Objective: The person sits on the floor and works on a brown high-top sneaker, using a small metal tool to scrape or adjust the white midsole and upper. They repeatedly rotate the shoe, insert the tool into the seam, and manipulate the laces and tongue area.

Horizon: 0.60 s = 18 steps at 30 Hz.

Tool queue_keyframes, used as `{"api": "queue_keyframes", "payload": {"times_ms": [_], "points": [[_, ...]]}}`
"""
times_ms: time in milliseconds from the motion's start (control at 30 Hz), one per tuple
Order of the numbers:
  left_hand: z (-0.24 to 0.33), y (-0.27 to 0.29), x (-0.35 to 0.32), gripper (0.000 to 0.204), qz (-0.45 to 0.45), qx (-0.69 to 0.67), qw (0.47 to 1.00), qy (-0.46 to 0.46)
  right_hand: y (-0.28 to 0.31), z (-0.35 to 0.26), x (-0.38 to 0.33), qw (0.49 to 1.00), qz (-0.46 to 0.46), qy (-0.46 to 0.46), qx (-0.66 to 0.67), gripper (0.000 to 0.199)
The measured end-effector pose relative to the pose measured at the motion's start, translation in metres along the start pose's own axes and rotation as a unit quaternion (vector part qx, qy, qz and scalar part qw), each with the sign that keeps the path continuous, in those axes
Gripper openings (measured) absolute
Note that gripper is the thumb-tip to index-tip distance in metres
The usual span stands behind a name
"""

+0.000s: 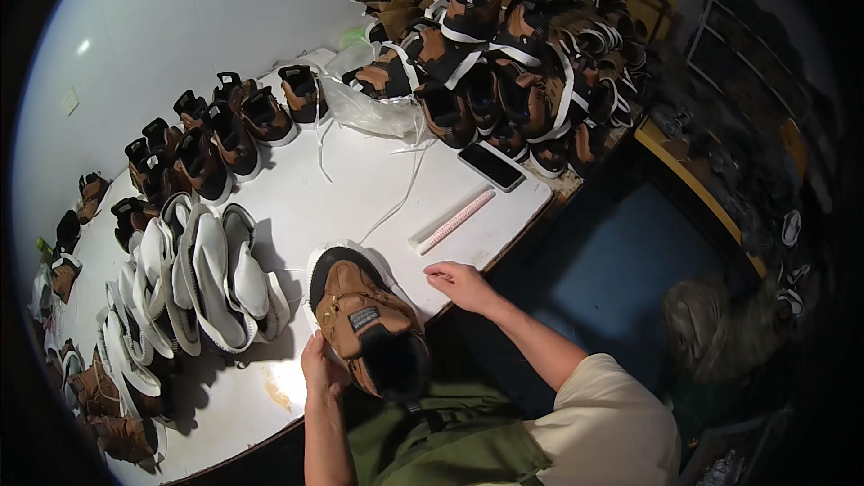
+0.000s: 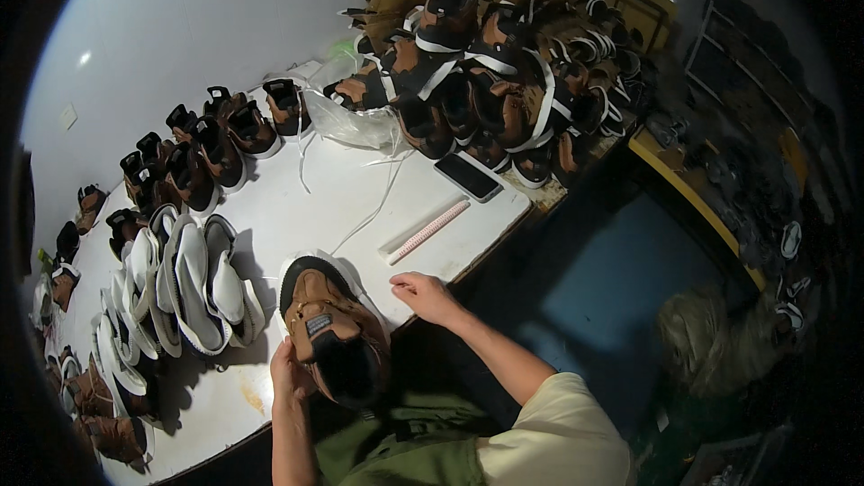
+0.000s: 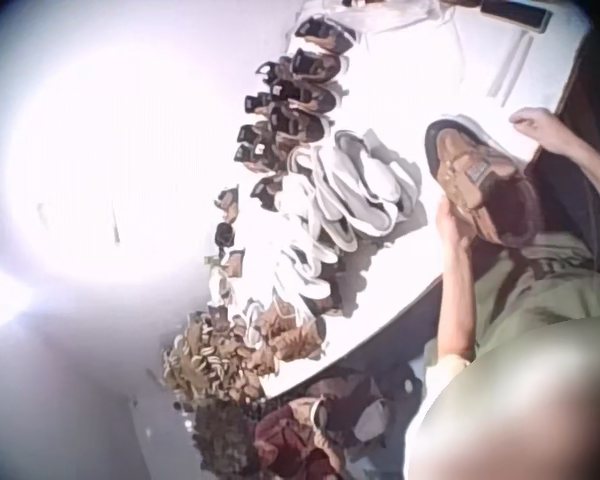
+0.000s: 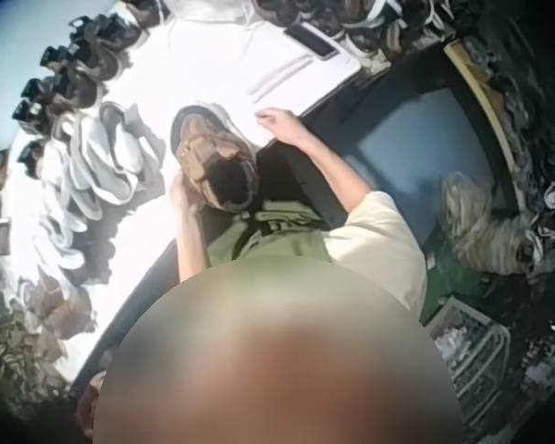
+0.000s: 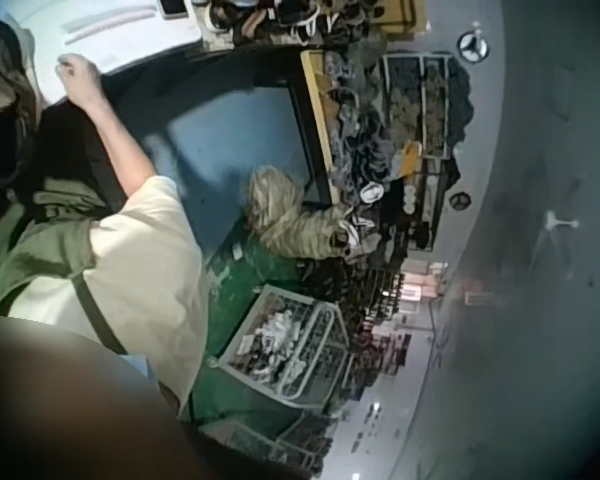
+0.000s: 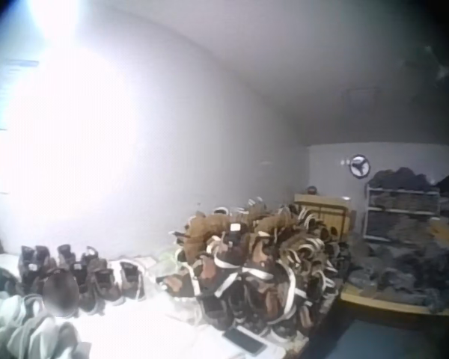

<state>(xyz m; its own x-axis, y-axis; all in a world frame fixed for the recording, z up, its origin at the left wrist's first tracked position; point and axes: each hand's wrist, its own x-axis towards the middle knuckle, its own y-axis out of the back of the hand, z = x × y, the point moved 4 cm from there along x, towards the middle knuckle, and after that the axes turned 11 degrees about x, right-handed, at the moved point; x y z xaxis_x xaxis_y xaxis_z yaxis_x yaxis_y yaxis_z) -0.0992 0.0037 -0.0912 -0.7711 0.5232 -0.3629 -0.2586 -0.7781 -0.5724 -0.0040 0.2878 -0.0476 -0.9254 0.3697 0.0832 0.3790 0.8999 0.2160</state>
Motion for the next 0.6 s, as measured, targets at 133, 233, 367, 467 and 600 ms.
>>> {"api": "queue_keyframes", "payload": {"times_ms": [133,233,367,467,600], "points": [[0.006,-0.011,-0.012,0.028,0.031,0.012,0.999,-0.026,0.000,-0.001,0.009,0.998,0.023,0.041,-0.044,0.024],[-0.004,-0.024,0.003,0.025,0.047,0.056,0.995,-0.061,-0.003,0.002,0.019,0.999,0.015,0.037,-0.017,0.023],[0.011,-0.033,0.021,0.025,0.111,0.031,0.989,-0.096,-0.032,-0.017,0.036,0.995,-0.055,-0.035,0.080,0.030],[0.004,0.013,0.047,0.020,0.133,0.106,0.982,-0.078,-0.057,-0.036,0.030,0.995,-0.074,0.050,0.043,0.032],[0.026,0.011,0.018,0.027,0.235,0.341,0.882,-0.223,-0.066,-0.015,0.010,0.983,-0.084,0.099,0.130,0.033]]}}
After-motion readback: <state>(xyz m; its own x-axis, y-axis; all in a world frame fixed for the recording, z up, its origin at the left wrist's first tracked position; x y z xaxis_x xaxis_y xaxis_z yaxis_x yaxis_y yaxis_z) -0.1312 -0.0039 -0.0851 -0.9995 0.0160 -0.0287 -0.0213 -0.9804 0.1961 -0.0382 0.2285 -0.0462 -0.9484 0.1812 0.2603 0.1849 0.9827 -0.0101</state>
